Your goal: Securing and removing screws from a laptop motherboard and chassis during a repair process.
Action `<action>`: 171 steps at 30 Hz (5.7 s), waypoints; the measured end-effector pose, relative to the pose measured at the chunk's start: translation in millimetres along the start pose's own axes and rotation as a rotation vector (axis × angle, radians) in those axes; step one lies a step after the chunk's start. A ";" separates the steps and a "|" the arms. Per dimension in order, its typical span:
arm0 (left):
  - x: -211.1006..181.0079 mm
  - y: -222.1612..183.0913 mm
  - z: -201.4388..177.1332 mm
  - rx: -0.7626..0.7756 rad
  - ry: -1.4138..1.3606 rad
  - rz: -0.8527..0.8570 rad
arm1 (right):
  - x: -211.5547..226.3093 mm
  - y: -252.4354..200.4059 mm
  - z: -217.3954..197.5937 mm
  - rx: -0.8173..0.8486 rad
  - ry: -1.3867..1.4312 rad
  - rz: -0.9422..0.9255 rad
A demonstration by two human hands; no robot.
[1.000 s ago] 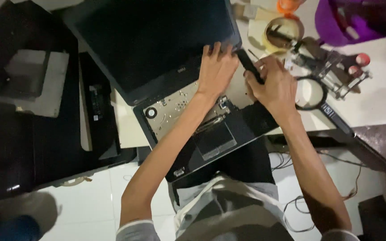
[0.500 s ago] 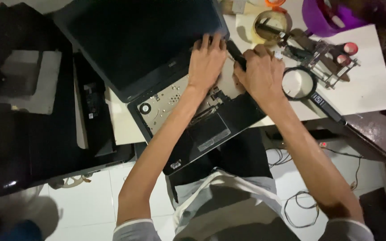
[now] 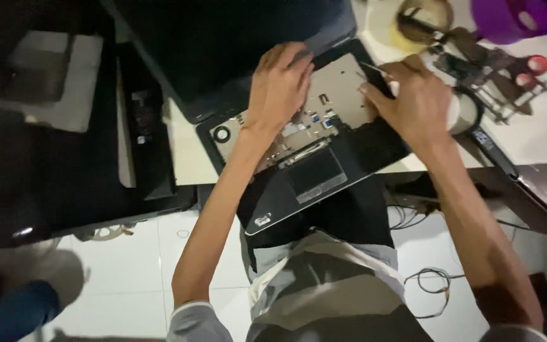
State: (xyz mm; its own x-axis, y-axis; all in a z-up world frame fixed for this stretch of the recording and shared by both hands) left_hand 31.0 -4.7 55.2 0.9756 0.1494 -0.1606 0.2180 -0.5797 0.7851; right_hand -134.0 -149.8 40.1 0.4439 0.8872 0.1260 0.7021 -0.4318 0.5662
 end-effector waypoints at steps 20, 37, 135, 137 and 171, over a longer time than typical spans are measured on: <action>-101.6 -67.7 -68.9 0.347 -0.107 -0.261 | -13.6 22.6 69.3 0.255 -0.483 -0.168; -144.0 -47.5 9.2 0.235 0.236 -0.047 | 1.9 -5.9 2.8 0.449 0.277 -0.340; -90.9 -244.6 -143.1 -0.072 -0.730 -2.374 | 158.4 278.0 83.8 0.242 0.183 -0.633; -92.5 -240.3 -145.2 -0.103 -0.773 -2.385 | 159.1 277.6 78.0 0.245 0.182 -0.619; -29.6 31.4 -361.6 -0.042 0.211 -0.908 | -10.1 153.6 29.2 -0.252 0.718 0.225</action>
State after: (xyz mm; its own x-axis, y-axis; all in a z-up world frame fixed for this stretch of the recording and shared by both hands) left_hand 0.3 262.4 300.9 0.4063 0.6759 -0.6149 0.8901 -0.1406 0.4335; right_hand -14.3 -229.8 102.0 0.0320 0.7079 0.7056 0.4527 -0.6396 0.6212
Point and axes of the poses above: each hand's wrist, its own y-axis towards the middle knuckle, its own z-axis out of the palm, x = y × z, the point moved 7 cm from there along y, towards the middle knuckle, and after that the axes turned 15 degrees about -x, right-handed, at the moved point
